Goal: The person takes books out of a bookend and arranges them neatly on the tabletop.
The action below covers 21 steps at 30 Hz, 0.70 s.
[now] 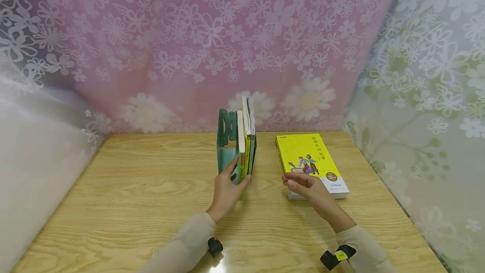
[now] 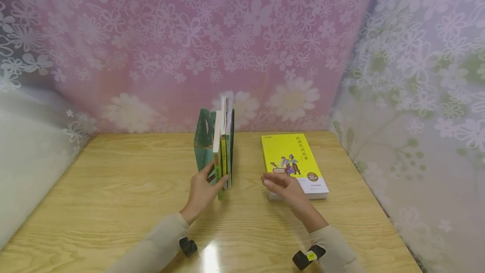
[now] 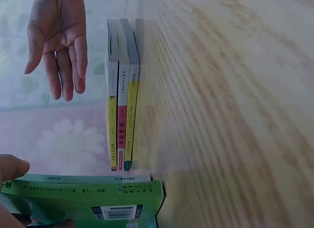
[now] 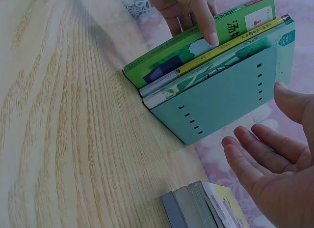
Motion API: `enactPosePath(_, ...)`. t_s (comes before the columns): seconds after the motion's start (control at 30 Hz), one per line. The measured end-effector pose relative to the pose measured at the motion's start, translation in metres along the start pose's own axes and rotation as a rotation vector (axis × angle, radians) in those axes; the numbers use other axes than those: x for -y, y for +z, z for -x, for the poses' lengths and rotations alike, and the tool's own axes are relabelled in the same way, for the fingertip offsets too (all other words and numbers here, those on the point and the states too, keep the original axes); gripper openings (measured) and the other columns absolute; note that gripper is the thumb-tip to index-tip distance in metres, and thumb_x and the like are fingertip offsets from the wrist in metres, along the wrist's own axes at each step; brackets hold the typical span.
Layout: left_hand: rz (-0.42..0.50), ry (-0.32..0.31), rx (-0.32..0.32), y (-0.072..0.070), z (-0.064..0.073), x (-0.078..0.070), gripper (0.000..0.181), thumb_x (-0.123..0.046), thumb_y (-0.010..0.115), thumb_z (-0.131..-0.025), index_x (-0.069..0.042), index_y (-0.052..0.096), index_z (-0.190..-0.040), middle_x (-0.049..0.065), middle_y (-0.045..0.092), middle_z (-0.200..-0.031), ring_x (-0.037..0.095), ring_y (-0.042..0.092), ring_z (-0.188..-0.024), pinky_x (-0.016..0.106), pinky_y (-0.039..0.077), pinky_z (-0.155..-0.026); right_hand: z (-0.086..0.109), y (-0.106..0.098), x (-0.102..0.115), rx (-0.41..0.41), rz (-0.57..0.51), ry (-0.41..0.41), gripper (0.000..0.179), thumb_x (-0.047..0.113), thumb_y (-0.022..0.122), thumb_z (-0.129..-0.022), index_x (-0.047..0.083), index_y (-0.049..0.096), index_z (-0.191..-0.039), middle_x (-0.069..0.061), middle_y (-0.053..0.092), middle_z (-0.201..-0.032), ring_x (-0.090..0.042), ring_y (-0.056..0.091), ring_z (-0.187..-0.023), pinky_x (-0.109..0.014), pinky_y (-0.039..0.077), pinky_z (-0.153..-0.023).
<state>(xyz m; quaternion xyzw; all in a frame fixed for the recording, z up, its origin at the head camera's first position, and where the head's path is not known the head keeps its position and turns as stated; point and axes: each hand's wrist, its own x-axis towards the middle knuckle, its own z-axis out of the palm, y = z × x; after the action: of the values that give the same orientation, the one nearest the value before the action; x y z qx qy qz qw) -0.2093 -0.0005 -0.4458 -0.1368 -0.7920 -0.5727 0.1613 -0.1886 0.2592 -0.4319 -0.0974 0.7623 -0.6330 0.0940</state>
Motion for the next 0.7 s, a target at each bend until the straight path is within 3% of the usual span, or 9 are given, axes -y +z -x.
enactPosePath(0.27, 0.029, -0.06, -0.026, 0.004, -0.002, -0.002, 0.06, -0.005, 0.07, -0.087, -0.001, 0.045, -0.141, 0.02, 0.052, -0.136, 0.028, 0.054, -0.122, 0.032, 0.056, -0.084, 0.0, 0.0, 0.0, 0.001, 0.004, -0.006, 0.049, 0.022, 0.055, -0.099, -0.009, 0.046, -0.136, -0.026, 0.052, -0.134, -0.016, 0.06, -0.115, -0.017, 0.049, -0.092)
enactPosePath(0.4, 0.04, -0.051, -0.047, 0.003, 0.0, -0.001, 0.052, -0.001, 0.066, -0.087, 0.003, 0.05, -0.136, 0.023, 0.058, -0.128, 0.03, 0.059, -0.115, 0.033, 0.056, -0.082, 0.001, 0.0, 0.0, -0.006, 0.009, 0.005, 0.051, 0.024, 0.056, -0.099, -0.009, 0.046, -0.136, -0.026, 0.052, -0.134, -0.016, 0.06, -0.115, -0.017, 0.049, -0.092)
enactPosePath(0.57, 0.024, -0.02, -0.08, 0.0, 0.003, 0.002, 0.035, 0.0, 0.066, -0.087, 0.006, 0.062, -0.122, 0.023, 0.067, -0.11, 0.029, 0.068, -0.097, 0.026, 0.058, -0.074, 0.001, 0.0, 0.0, -0.011, 0.004, 0.014, 0.052, 0.024, 0.057, -0.098, -0.009, 0.046, -0.136, -0.028, 0.05, -0.135, -0.021, 0.059, -0.117, -0.017, 0.049, -0.092)
enactPosePath(0.7, 0.032, -0.028, -0.079, -0.007, 0.007, 0.002, 0.027, -0.004, 0.067, -0.089, 0.007, 0.065, -0.113, 0.021, 0.071, -0.093, 0.028, 0.07, -0.068, 0.019, 0.054, -0.05, 0.001, 0.0, 0.0, -0.003, 0.015, 0.001, 0.051, 0.023, 0.055, -0.099, -0.01, 0.045, -0.136, -0.028, 0.051, -0.135, -0.017, 0.06, -0.116, -0.016, 0.048, -0.092)
